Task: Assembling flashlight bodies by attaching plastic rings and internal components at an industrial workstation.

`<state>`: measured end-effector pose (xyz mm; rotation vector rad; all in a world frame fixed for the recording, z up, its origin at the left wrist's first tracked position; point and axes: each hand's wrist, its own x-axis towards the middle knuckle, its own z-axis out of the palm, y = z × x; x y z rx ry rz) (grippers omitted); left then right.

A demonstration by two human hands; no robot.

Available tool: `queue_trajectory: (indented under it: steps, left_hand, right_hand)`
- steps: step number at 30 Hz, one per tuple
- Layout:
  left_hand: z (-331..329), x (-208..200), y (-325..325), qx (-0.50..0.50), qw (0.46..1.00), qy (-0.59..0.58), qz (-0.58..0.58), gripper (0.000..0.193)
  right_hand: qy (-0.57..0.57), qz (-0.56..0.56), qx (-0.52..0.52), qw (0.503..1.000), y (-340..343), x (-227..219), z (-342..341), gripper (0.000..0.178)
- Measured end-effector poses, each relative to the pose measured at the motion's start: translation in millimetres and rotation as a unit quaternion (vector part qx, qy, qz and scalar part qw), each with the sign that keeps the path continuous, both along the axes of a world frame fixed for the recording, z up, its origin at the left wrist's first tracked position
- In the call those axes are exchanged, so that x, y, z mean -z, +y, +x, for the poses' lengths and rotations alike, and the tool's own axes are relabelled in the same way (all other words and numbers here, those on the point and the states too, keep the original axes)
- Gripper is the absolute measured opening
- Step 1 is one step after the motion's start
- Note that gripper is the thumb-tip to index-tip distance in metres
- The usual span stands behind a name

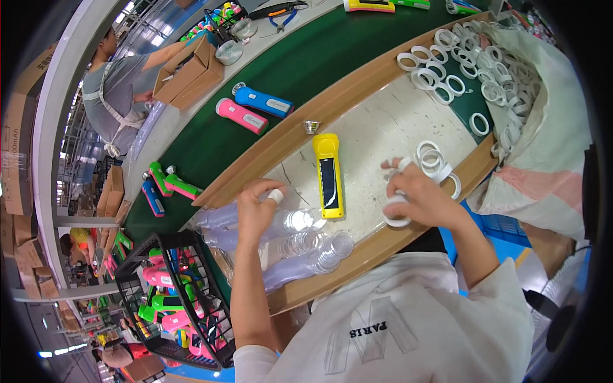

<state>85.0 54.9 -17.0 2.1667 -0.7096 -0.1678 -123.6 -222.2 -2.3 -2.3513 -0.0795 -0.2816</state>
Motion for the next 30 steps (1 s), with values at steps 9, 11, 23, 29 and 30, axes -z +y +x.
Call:
queue_trajectory:
  steps: [9,11,23,29,30]
  left_hand:
    - [-16.4,-15.5,-13.9,-0.075,0.996,-0.006,0.058,0.009]
    - [-14.6,-9.5,-10.0,-0.057,0.995,-0.036,0.071,0.009]
    - [-8.8,-4.2,-9.1,-0.024,0.997,-0.045,0.066,0.009]
    - [-2.5,-5.1,-8.0,-0.052,0.994,0.033,-0.095,0.013]
    - [-2.0,-5.2,-7.9,-0.047,0.995,0.026,-0.088,0.012]
  right_hand:
    - [0.104,0.817,-0.016,0.567,31.1,22.9,52.5,0.017]
    - [0.104,0.829,-0.009,0.549,44.3,25.5,56.6,0.018]
    - [0.119,0.671,0.033,0.731,58.3,23.4,64.7,0.053]
    - [0.087,0.289,0.06,0.952,62.5,27.6,64.2,0.045]
    - [0.088,0.288,0.059,0.952,62.9,30.3,64.6,0.045]
